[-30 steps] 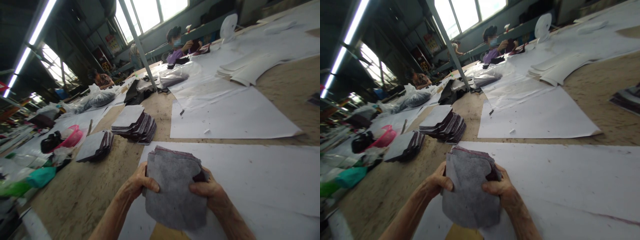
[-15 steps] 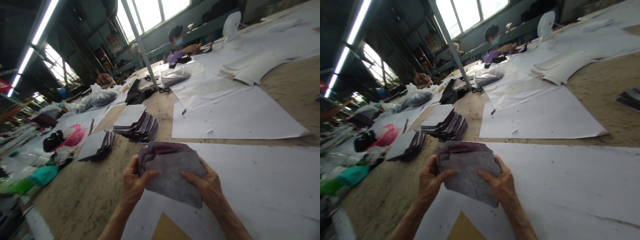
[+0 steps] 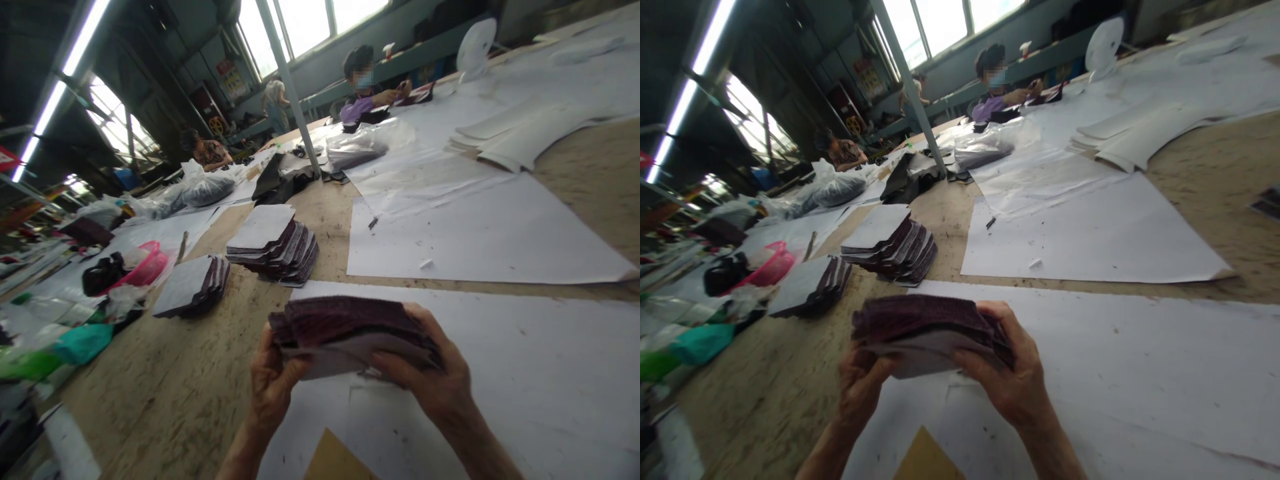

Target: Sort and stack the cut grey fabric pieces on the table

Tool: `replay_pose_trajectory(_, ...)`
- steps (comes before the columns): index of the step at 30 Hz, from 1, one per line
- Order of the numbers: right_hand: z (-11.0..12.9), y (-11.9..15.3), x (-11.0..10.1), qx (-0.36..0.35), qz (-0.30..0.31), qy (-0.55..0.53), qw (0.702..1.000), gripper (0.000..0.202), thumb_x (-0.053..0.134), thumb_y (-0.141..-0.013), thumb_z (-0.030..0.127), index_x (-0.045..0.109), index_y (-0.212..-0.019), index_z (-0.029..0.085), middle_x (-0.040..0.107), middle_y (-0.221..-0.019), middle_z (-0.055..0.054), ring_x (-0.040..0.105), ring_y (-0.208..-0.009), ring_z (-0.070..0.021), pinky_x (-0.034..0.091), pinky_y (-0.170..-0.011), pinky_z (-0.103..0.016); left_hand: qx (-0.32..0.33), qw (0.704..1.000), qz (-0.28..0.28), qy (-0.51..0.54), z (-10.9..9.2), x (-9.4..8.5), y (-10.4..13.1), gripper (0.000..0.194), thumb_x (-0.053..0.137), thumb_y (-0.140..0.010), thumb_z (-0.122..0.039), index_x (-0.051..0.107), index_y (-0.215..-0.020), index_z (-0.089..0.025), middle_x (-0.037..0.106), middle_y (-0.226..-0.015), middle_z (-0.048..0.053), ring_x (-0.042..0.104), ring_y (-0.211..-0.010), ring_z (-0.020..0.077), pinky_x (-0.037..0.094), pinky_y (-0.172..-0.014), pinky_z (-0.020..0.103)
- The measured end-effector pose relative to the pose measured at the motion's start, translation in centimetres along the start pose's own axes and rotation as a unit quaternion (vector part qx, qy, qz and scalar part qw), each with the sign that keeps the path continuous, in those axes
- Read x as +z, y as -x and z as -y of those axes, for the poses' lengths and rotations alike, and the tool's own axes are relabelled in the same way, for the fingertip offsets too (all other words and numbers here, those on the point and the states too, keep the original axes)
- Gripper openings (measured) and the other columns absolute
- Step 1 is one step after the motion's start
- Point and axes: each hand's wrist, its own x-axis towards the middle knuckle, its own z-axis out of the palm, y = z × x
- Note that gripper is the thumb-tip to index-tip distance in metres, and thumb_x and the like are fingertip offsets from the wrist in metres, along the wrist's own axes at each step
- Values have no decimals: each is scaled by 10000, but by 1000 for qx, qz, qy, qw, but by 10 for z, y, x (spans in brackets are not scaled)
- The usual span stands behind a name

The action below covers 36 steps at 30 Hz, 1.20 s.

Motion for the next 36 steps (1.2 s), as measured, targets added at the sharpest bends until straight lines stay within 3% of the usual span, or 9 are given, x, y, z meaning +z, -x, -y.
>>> replay_pose_trajectory(3,0,-6,-10,-51,84,29,995,555,670,-733,342,481,-1237,208,509,-1207,-38,481,-1111,-203,374,-953,-219,4,1000,4,0,20,8,-6,303,609,-753,-295,609,-1038,-191,604,-1114,74,545,-1047,230,437,-891,318)
replay_pose_trajectory(5,-2,-7,-12,-59,105,32,992,509,592,-723,314,489,-1204,186,516,-1186,-51,488,-1103,-208,373,-951,-239,5,999,-31,21,39,15,-9,294,472,-822,-280,571,-1093,-222,618,-1070,56,571,-992,194,444,-871,319)
replay_pose_trajectory(11,-12,-1,-7,0,46,92,995,356,524,-769,193,496,-1123,212,585,-1050,-35,563,-964,-168,436,-846,-237,17,994,-96,58,71,31,-14,306,499,-817,-253,468,-1121,-265,632,-937,4,589,-901,151,468,-801,285)
replay_pose_trajectory(14,-13,0,-8,28,10,101,994,419,586,-776,215,467,-1178,220,567,-1115,-50,549,-1006,-191,444,-857,-264,20,995,-77,55,68,32,-18,307,540,-791,-216,475,-1090,-247,651,-858,-1,594,-891,148,461,-805,268)
replay_pose_trajectory(18,-4,-2,-8,25,38,45,998,342,622,-759,194,541,-1088,240,592,-1051,-13,568,-940,-181,448,-815,-239,45,993,-87,59,59,28,-24,224,489,-836,-297,519,-1040,-210,658,-839,21,596,-906,169,461,-822,280)
replay_pose_trajectory(23,7,1,-2,-10,6,89,996,254,611,-803,134,584,-1022,258,624,-1006,18,586,-919,-163,441,-829,-225,92,991,-76,62,49,24,-29,280,694,-699,-243,605,-960,-194,637,-898,6,586,-819,139,460,-747,201)
replay_pose_trajectory(29,26,8,-8,1,-66,187,980,293,655,-780,184,608,-1053,277,650,-960,28,614,-818,-165,495,-735,-221,98,990,4,97,34,25,-29,332,704,-676,-189,592,-984,-244,621,-899,-32,572,-829,126,452,-756,189)
replay_pose_trajectory(33,21,14,-13,53,-29,200,978,266,736,-705,273,649,-949,213,668,-866,-20,622,-764,-218,532,-682,-286,57,990,95,81,34,23,-30,455,738,-623,-172,574,-1047,-196,625,-959,11,570,-899,170,451,-799,235)
replay_pose_trajectory(36,16,14,-16,67,-13,223,972,290,761,-680,340,677,-916,193,669,-848,-41,619,-772,-249,531,-727,-340,23,991,115,70,39,23,-32,416,734,-640,-187,583,-1027,-175,638,-943,20,574,-875,176,453,-788,257)
